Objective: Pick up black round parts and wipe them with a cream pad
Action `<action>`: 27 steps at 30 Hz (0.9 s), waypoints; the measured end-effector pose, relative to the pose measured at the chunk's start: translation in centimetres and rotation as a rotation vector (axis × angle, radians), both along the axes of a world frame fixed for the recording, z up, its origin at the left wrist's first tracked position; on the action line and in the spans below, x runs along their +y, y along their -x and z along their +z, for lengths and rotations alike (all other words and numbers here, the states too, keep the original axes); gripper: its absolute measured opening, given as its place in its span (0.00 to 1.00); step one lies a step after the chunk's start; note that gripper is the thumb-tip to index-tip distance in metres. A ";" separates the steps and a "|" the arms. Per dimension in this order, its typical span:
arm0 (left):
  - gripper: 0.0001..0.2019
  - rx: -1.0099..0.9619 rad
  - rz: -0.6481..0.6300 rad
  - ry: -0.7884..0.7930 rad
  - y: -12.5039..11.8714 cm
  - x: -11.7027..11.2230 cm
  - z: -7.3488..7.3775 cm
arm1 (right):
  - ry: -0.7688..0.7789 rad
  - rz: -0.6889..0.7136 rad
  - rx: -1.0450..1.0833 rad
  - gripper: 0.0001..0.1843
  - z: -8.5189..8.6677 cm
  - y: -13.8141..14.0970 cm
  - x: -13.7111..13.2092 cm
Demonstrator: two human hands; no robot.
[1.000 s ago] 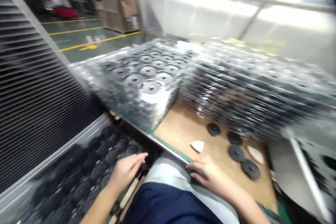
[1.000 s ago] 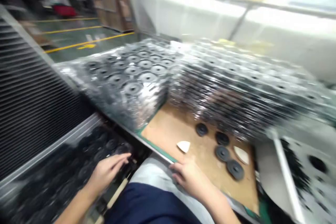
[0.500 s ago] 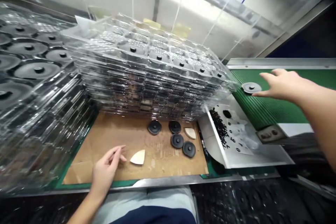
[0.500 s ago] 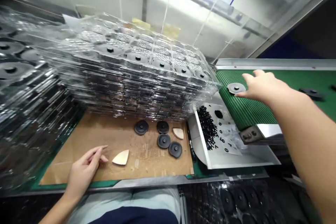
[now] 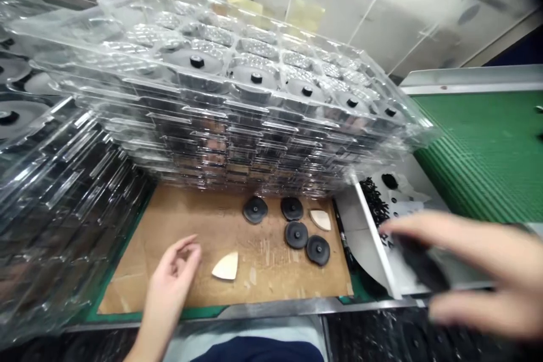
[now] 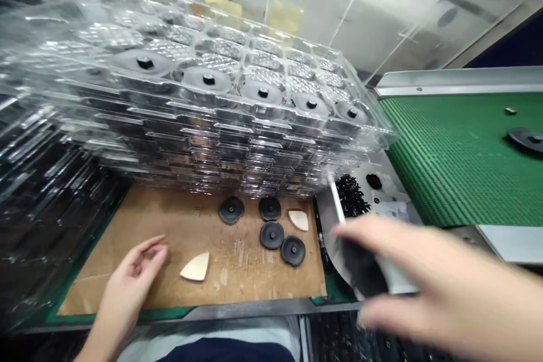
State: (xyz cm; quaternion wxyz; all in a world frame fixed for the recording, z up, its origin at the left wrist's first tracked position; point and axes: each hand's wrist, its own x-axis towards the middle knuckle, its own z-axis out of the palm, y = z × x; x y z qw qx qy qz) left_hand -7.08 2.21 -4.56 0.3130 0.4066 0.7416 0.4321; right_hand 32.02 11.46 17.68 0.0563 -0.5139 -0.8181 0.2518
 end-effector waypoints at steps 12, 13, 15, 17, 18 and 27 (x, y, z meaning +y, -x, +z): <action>0.23 0.407 -0.941 -0.638 -3.2 -2.8 2.4 | 1.036 -0.255 0.937 0.45 -17.1 17.3 -9.1; 0.23 0.360 -0.933 -0.607 -2.8 -3.0 2.4 | 1.014 -0.253 0.919 0.45 -17.1 17.8 -9.3; 0.24 0.214 -0.889 -0.518 -2.0 -3.5 2.4 | 0.861 -0.168 0.803 0.45 -17.1 18.7 -9.4; 0.26 -0.038 -0.739 -0.325 -1.5 -4.2 2.5 | 0.655 -0.059 0.639 0.42 -17.4 19.3 -9.0; 0.28 -0.222 -0.612 -0.202 -1.3 -4.5 2.7 | 0.571 -0.028 0.566 0.39 -17.7 19.5 -8.7; 0.25 -1.496 0.108 0.077 1.6 -4.8 4.1 | 0.141 -0.069 0.349 0.16 -23.4 21.9 -8.8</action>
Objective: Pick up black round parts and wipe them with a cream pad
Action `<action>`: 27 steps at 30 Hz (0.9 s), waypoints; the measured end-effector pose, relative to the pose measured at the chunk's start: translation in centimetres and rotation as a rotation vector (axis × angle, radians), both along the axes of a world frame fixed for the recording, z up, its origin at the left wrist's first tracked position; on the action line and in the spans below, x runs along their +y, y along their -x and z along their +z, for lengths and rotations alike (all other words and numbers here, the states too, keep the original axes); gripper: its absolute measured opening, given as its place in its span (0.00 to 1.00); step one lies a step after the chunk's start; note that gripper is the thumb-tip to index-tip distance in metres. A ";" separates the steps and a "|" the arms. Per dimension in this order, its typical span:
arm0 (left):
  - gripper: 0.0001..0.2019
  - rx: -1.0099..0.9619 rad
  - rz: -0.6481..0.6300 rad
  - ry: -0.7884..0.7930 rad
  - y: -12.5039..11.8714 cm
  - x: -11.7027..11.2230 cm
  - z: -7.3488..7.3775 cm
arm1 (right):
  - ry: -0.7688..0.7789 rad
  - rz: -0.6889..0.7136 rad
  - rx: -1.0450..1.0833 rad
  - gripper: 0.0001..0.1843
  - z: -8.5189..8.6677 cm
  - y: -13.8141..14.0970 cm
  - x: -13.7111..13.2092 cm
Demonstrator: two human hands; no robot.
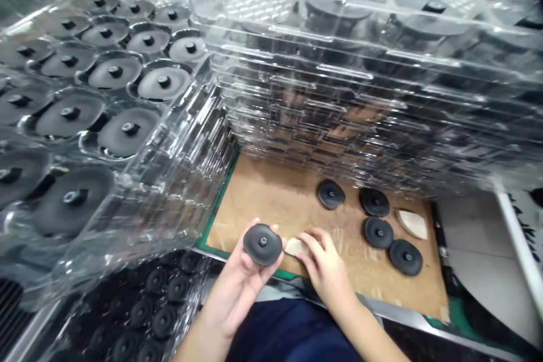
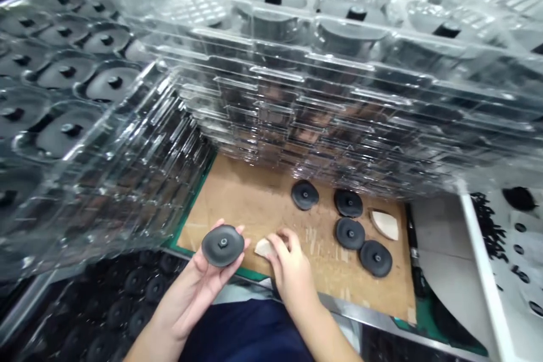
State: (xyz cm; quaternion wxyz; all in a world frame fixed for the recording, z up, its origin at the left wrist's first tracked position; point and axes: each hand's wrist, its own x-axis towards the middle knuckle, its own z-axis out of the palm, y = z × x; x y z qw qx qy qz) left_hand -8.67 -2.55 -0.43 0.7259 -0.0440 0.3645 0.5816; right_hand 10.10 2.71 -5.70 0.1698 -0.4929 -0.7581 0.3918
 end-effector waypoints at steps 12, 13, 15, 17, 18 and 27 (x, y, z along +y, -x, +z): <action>0.32 0.157 0.039 -0.001 -2.3 0.7 2.0 | -0.310 0.013 0.252 0.13 10.5 3.1 2.3; 0.31 0.162 0.020 -0.007 -2.7 0.8 2.3 | -0.366 0.051 0.298 0.13 11.5 3.4 1.9; 0.28 0.160 -0.012 0.000 -3.2 0.8 2.8 | -0.347 0.164 0.337 0.13 12.9 3.6 1.3; 0.27 0.166 -0.006 0.034 -3.6 0.7 3.2 | -0.195 0.269 0.284 0.12 13.5 3.4 1.1; 0.27 0.172 -0.008 0.046 -3.9 0.7 3.3 | -0.142 0.290 0.246 0.11 13.6 3.3 1.1; 0.31 0.187 -0.064 -0.080 -4.5 0.8 4.4 | -0.215 0.247 0.384 0.11 13.8 1.1 -0.1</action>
